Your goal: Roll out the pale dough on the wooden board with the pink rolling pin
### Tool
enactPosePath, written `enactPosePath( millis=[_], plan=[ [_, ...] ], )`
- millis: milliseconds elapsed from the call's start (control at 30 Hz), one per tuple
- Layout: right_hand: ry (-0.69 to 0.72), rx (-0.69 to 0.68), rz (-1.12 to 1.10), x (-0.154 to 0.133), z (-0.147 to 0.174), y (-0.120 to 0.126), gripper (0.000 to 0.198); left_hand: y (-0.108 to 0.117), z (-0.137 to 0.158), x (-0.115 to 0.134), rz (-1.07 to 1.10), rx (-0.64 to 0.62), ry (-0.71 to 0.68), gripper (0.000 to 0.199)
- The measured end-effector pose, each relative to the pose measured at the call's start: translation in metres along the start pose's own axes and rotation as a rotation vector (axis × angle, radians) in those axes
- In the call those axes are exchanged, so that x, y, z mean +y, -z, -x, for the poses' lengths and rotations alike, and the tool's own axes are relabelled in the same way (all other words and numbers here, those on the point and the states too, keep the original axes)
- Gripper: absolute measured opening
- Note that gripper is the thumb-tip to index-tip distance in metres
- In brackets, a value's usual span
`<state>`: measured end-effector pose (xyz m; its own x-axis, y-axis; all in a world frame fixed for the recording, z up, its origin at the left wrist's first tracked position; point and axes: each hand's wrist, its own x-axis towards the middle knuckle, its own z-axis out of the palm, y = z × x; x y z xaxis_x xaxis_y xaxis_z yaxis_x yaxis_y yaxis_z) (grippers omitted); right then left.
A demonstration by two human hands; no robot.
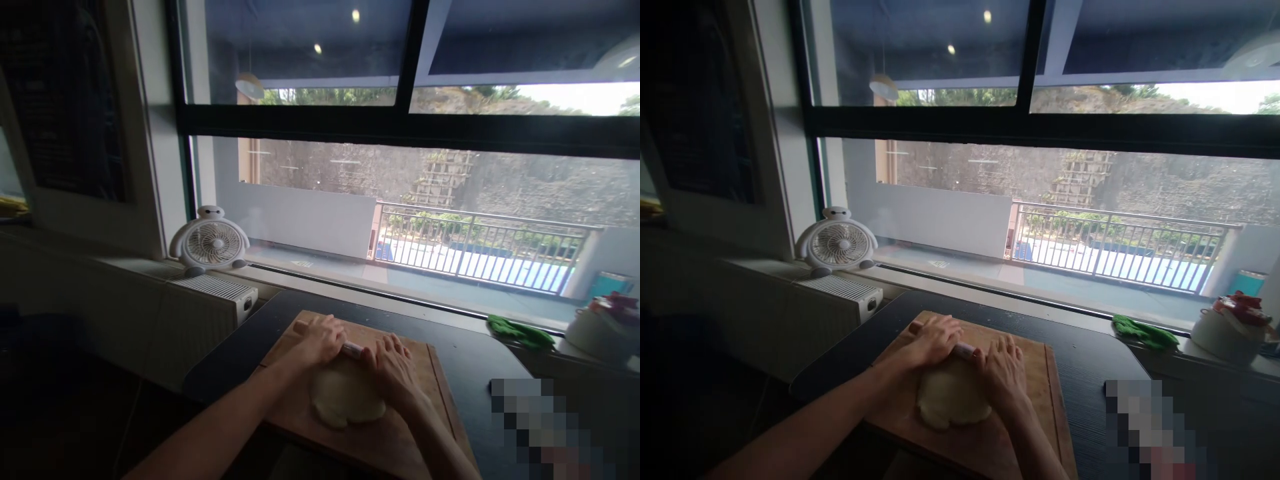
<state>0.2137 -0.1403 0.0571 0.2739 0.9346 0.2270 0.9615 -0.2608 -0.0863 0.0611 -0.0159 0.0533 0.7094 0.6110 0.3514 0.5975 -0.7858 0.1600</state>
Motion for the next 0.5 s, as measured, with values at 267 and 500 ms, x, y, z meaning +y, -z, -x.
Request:
enactPosePath(
  millis=[267,500],
  plan=[
    [0.243,0.41,-0.012,-0.023,0.077,-0.039,0.049,0.034,0.064,-0.037,0.115,-0.118,-0.091,0.045],
    [0.177,0.204,0.036,0.002,0.037,-0.017,0.044,0.007,0.0,-0.025,-0.028,-0.074,0.048,0.038]
  ],
)
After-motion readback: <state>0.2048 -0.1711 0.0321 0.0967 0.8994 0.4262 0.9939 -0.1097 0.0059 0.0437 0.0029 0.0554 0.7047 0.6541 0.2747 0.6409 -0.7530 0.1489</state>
